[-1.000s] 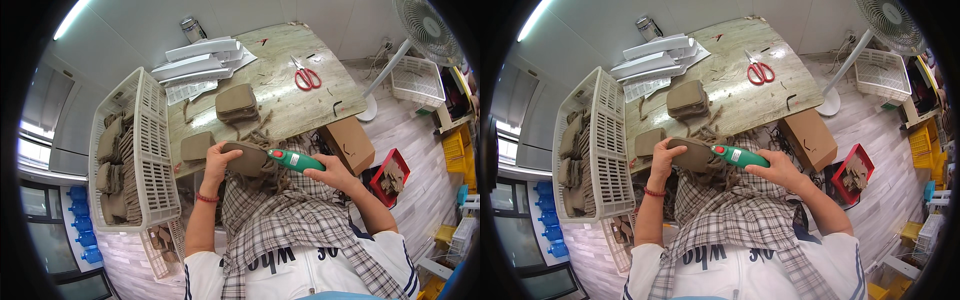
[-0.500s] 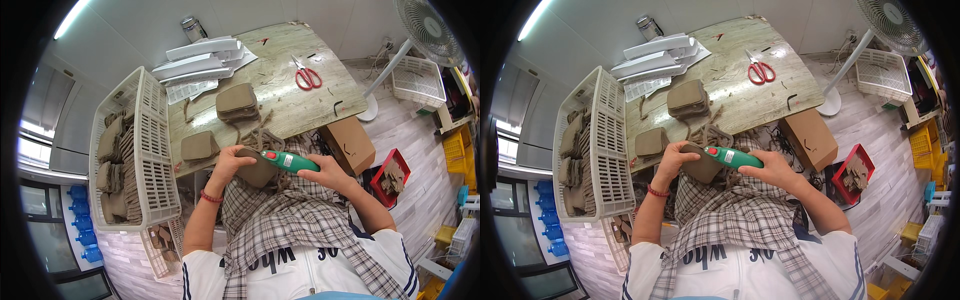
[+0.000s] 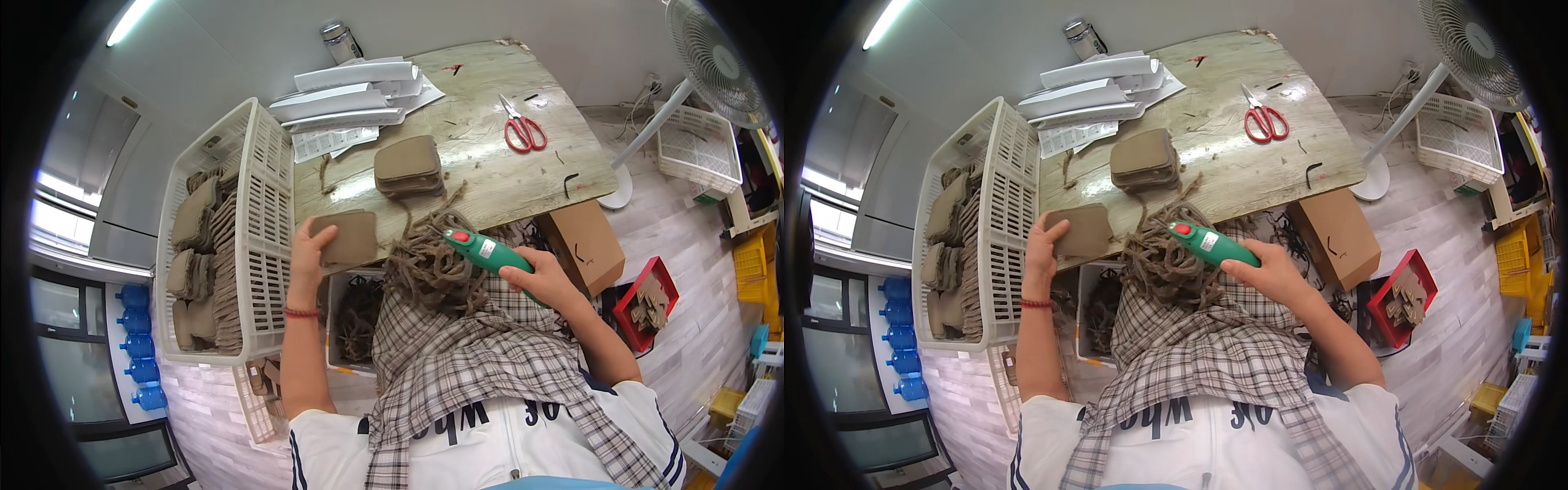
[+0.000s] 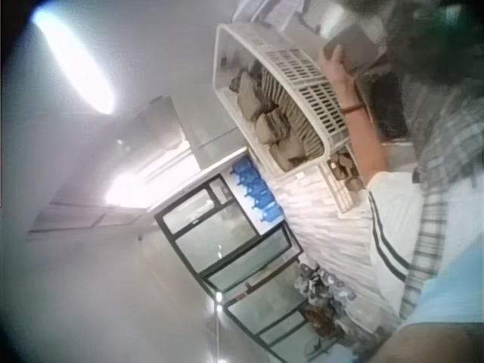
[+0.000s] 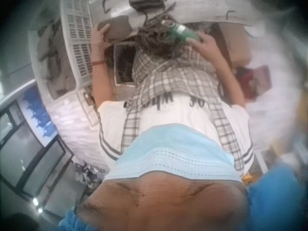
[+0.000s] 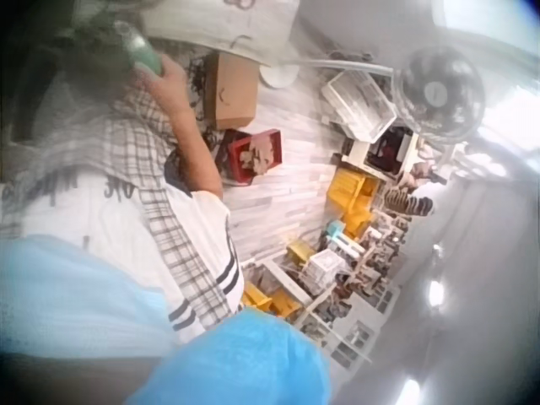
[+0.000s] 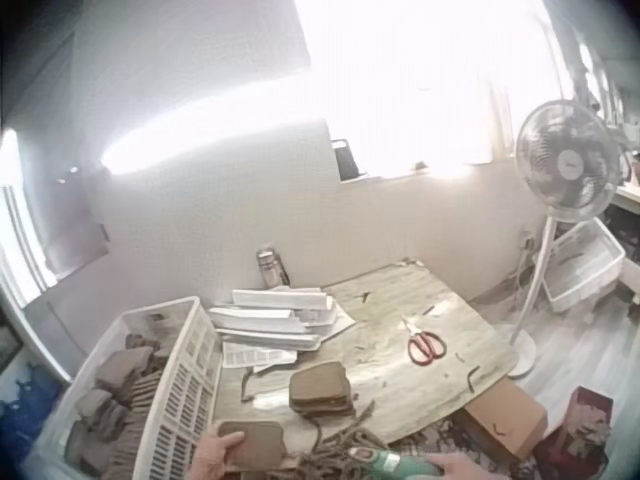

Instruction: The person uses a green rotary tool to trim excess cord from the edges of small rectangular cardboard pieces. They handle the pieces one at a time, rotating them to trim all sides, and occasionally use red scissors to snip remaining strands. Finished pieces are stacked on the table.

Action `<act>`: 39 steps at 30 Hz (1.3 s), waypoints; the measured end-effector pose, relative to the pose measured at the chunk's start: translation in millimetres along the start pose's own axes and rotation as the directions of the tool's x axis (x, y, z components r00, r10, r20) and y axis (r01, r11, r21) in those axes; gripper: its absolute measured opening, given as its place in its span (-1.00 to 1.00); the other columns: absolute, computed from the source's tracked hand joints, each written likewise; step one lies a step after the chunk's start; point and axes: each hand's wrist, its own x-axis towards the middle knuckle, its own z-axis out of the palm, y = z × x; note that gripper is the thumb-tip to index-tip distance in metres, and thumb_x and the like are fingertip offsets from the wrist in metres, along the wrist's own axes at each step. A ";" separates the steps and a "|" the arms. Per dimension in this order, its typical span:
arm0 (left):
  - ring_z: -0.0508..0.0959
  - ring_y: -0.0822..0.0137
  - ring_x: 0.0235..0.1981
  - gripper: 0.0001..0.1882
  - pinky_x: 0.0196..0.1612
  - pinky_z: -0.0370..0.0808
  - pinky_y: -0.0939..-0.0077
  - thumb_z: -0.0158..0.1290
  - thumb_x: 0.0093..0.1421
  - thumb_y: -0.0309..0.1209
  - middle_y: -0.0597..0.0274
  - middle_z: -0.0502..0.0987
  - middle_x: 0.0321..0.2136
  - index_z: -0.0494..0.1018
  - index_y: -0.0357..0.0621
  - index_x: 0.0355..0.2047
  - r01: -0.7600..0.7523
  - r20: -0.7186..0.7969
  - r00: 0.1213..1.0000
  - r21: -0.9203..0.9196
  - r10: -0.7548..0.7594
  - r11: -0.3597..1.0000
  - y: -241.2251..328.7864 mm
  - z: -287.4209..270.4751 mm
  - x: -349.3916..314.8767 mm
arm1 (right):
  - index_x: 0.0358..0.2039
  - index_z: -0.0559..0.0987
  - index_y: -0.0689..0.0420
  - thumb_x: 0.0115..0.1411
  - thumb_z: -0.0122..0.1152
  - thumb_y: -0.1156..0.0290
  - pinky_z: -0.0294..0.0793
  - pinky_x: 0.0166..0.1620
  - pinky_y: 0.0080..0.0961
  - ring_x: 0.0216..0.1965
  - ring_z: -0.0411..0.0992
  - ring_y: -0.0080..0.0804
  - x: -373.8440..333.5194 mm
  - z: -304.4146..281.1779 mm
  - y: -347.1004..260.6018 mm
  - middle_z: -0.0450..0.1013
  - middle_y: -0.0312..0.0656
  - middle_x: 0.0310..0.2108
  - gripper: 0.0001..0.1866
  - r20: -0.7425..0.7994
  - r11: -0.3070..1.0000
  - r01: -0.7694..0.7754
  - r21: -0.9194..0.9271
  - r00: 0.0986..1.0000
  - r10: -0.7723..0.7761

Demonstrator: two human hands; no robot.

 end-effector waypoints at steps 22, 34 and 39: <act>0.36 0.10 -0.09 -0.33 0.03 0.32 0.28 0.33 -0.29 -0.44 0.17 0.45 -0.24 0.42 -0.11 -0.06 -0.562 0.475 0.770 0.821 0.427 0.102 -6.5 90.8 152.4 | -0.31 0.56 0.23 0.10 0.30 0.12 0.37 -0.48 -0.59 -0.57 0.39 -0.62 -10.2 -11.8 47.4 0.46 -0.29 -0.61 -0.61 -0.263 0.995 -0.017 -0.096 0.965 -0.009; 0.49 0.30 -0.13 -0.59 -0.02 0.46 0.41 0.15 0.09 -0.67 0.20 0.48 -0.14 0.29 -0.26 -0.07 -0.369 -0.217 0.927 -0.364 0.307 0.855 -26.9 132.5 47.3 | -0.24 0.56 0.23 0.11 0.30 0.13 0.38 -0.43 -0.58 -0.51 0.40 -0.61 0.2 4.3 17.9 0.47 -0.29 -0.56 -0.60 -0.302 0.997 0.077 -0.008 0.950 -0.075; 0.47 0.27 -0.03 -0.52 0.03 0.47 0.35 0.07 0.11 -0.72 0.23 0.45 -0.04 0.30 -0.17 0.04 -0.338 -0.264 0.940 -0.619 0.218 0.709 -45.0 173.4 21.1 | -0.20 0.55 0.23 0.12 0.30 0.14 0.38 -0.42 -0.57 -0.51 0.40 -0.59 1.4 16.0 5.8 0.48 -0.27 -0.54 -0.59 -0.336 0.994 0.107 -0.026 0.935 -0.109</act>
